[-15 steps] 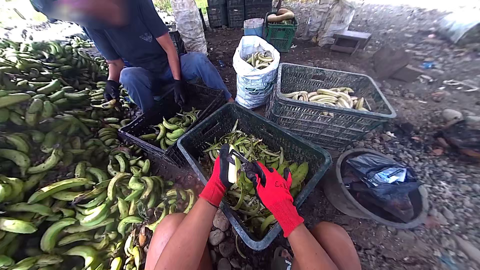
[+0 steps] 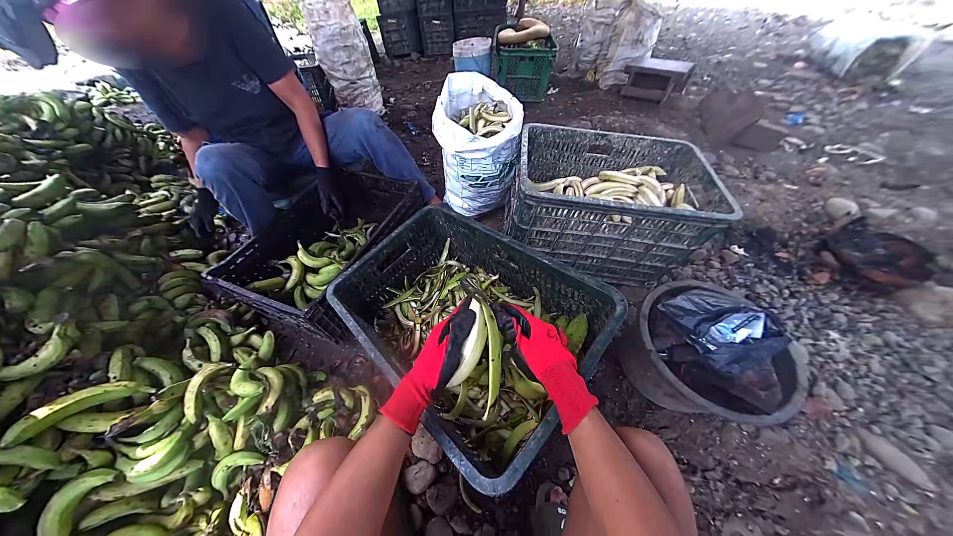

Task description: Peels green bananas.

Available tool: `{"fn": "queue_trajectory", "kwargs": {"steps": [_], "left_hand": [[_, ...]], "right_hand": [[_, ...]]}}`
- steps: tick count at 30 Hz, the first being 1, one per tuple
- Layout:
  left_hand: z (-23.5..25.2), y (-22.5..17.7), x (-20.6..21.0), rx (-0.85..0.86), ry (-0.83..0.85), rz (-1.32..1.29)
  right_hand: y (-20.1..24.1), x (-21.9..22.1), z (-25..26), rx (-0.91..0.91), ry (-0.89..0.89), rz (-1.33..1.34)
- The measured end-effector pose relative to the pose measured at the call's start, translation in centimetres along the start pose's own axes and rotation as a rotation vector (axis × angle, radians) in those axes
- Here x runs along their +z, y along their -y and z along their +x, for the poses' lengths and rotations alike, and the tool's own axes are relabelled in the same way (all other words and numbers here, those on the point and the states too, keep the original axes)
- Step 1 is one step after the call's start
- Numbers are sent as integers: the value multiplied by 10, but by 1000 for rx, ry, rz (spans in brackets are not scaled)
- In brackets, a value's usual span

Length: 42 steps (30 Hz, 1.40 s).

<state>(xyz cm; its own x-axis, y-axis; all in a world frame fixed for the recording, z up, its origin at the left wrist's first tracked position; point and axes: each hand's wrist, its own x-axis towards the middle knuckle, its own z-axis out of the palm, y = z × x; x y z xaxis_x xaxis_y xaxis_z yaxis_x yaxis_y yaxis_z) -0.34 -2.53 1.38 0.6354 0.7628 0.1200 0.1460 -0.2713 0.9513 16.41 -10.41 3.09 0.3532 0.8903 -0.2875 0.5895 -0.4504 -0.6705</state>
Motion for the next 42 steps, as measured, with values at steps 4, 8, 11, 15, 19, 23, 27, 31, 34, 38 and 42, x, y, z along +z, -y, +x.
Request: {"fn": "queue_trajectory", "kwargs": {"steps": [4,8,11,15,19,23,27,31,34,38,42], "left_hand": [[-1,-1,-8,6,4,-8],[0,4,-16,-2,-1,-15],[0,5,-17,-42,-1,-115],[0,10,-16,-81,39,-314],[-2,18,-18,18,-4,-353],[-1,7,-41,36,-10,-578],[8,5,-47,-272,-195,-496],[16,22,-50,-340,-281,-733],[16,23,-55,-443,-300,-823],[15,24,-51,-462,-239,-871],[-1,23,-31,-211,-186,-405]], "right_hand": [[0,4,6,-18,-2,3],[5,3,9,-30,17,-22],[6,2,11,-32,28,-41],[4,0,13,-43,46,-48],[-1,-7,13,-33,39,-56],[-21,-17,16,32,-35,11],[4,1,2,-35,-56,-14],[8,39,-14,-198,-20,-231],[3,45,-30,-342,-74,-317],[-1,45,-33,-436,-188,-328],[10,30,-17,-227,24,-261]]}}
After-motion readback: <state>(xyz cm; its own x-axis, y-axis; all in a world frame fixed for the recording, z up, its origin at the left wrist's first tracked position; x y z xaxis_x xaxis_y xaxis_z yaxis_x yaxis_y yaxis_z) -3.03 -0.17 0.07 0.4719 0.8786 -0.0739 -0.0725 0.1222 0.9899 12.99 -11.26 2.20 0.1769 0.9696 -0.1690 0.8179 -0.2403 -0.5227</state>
